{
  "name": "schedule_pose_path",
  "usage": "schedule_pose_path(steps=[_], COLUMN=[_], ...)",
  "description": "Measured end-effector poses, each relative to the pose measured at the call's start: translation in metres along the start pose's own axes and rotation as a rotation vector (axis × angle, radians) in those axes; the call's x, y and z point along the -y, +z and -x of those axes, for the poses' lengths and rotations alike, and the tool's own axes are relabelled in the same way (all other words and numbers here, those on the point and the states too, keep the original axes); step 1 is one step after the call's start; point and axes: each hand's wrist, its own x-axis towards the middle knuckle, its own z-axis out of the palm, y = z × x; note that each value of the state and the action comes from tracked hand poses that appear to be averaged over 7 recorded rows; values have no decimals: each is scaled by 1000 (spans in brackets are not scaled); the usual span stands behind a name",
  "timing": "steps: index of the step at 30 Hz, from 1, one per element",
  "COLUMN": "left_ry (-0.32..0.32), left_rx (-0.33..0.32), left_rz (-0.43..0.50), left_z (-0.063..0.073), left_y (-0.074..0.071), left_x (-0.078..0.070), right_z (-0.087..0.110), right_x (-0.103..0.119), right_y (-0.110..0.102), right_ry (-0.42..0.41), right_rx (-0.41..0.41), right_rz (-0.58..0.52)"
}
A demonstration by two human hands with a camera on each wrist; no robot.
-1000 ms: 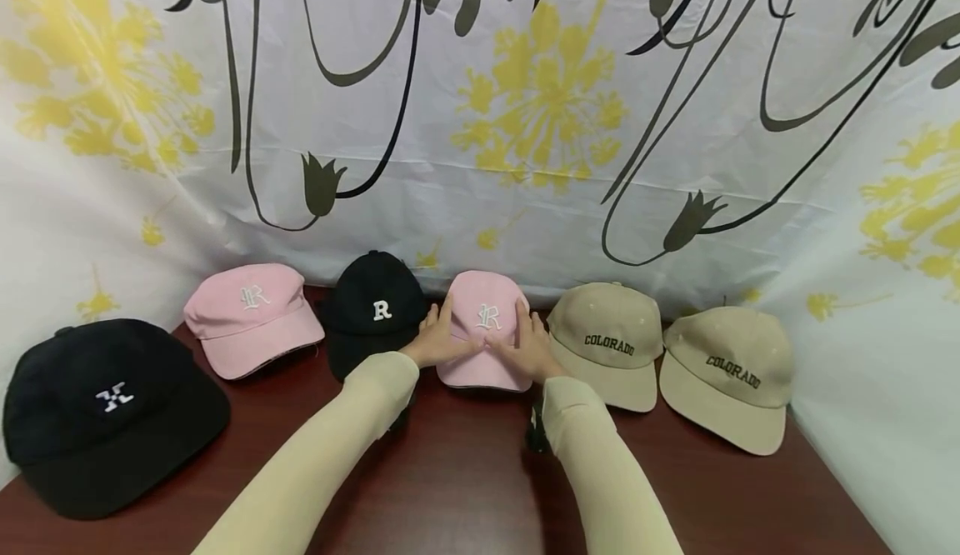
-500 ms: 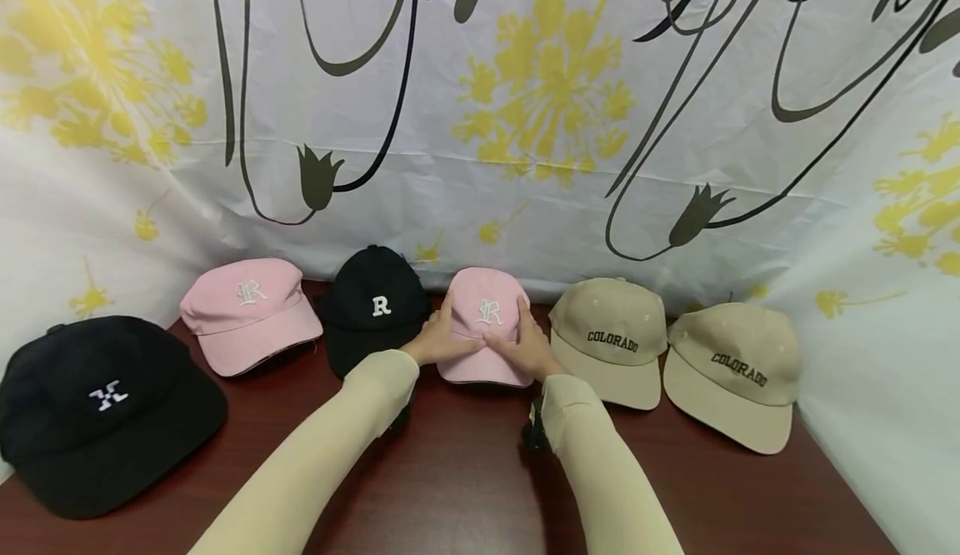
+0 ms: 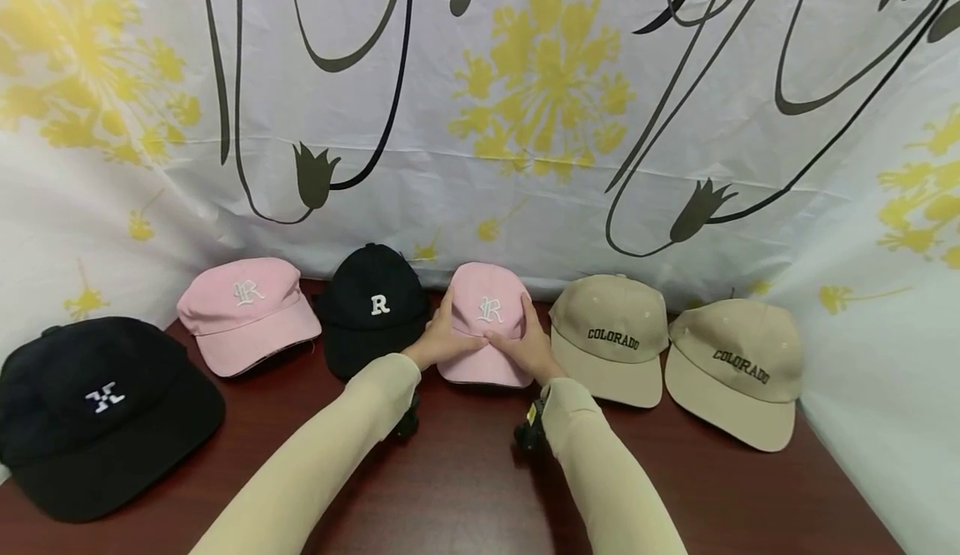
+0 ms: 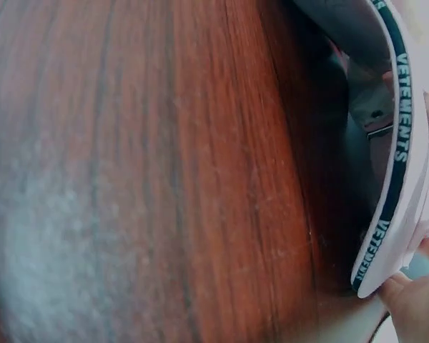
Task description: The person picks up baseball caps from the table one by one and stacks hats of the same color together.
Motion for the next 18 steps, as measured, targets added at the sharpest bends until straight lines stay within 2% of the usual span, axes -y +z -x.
schedule_pose_path(steps=[5, 11, 18], left_ry=[57, 82, 103], left_rx=[-42, -67, -88], left_rz=[1, 3, -3], left_z=[0, 0, 0], left_y=[0, -2, -6], left_x=[-2, -6, -15], right_z=[2, 3, 3], right_x=[2, 8, 16], right_y=[0, -1, -4], right_ry=[-6, -52, -93], right_rx=[-58, -73, -110], right_rz=[36, -42, -81])
